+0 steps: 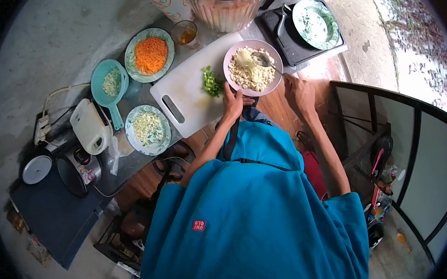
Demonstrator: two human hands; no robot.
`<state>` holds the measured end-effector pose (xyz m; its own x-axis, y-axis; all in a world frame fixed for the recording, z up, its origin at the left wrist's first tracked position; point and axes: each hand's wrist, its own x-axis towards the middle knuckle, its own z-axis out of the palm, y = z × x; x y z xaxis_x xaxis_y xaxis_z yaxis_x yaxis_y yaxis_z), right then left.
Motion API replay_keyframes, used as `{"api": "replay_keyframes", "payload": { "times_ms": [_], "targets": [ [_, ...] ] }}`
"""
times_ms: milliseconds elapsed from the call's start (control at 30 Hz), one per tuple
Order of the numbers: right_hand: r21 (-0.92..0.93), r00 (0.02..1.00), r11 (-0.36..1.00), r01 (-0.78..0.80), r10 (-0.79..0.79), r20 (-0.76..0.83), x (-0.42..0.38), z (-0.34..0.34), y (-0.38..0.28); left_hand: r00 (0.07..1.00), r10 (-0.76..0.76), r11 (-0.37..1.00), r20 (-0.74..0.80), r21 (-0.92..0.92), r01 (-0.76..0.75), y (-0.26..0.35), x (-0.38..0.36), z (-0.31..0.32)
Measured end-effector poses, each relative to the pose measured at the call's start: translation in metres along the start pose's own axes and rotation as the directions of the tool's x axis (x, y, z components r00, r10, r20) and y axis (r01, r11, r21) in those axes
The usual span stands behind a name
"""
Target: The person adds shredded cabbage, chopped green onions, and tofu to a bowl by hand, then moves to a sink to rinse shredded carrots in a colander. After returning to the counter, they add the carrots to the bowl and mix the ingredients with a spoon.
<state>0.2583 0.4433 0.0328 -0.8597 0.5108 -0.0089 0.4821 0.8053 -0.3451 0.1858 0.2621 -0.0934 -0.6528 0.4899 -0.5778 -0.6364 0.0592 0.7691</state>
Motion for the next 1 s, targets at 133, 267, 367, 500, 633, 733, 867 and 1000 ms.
{"api": "replay_keyframes", "payload": {
  "times_ms": [133, 267, 367, 500, 633, 733, 867, 1000],
  "targets": [
    [-0.078, 0.993, 0.995, -0.054, 0.062, 0.098, -0.008, 0.019, -0.004, 0.999, 0.007, 1.0, 0.052, -0.008, -0.007, 0.004, 0.001, -0.004],
    [-0.047, 0.999, 0.999, 0.005, -0.008, -0.048, -0.001, 0.036, 0.011, 0.999, -0.005, 1.0, 0.046, -0.027, 0.006, 0.007, -0.002, -0.003],
    [-0.024, 0.976, 0.994, 0.104, -0.107, -0.188, 0.002, 0.044, 0.026, 0.998, 0.009, 1.0, 0.067, -0.013, -0.008, 0.008, 0.001, -0.003],
    [-0.087, 0.994, 0.991, -0.101, 0.097, -0.046, 0.0, 0.011, -0.001, 0.997, 0.024, 1.0, 0.077, 0.0, -0.024, 0.005, -0.001, -0.005],
    [-0.175, 1.0, 0.985, -0.011, 0.006, -0.027, -0.001, 0.03, -0.007, 0.998, -0.01, 1.0, 0.062, 0.029, 0.008, 0.011, -0.002, -0.002],
    [-0.107, 0.998, 0.994, -0.002, -0.004, -0.056, -0.004, 0.015, -0.012, 0.996, 0.004, 0.999, 0.091, 0.039, -0.008, 0.011, -0.002, -0.004],
    [-0.151, 0.992, 0.988, 0.024, -0.005, 0.123, -0.01, 0.034, -0.03, 0.995, -0.002, 1.0, 0.096, 0.009, 0.001, 0.011, 0.0, -0.004],
    [-0.095, 0.99, 0.991, 0.089, -0.078, 0.122, -0.02, 0.044, -0.039, 0.996, -0.01, 1.0, 0.084, 0.019, 0.009, 0.011, -0.001, -0.004]
  ]
}}
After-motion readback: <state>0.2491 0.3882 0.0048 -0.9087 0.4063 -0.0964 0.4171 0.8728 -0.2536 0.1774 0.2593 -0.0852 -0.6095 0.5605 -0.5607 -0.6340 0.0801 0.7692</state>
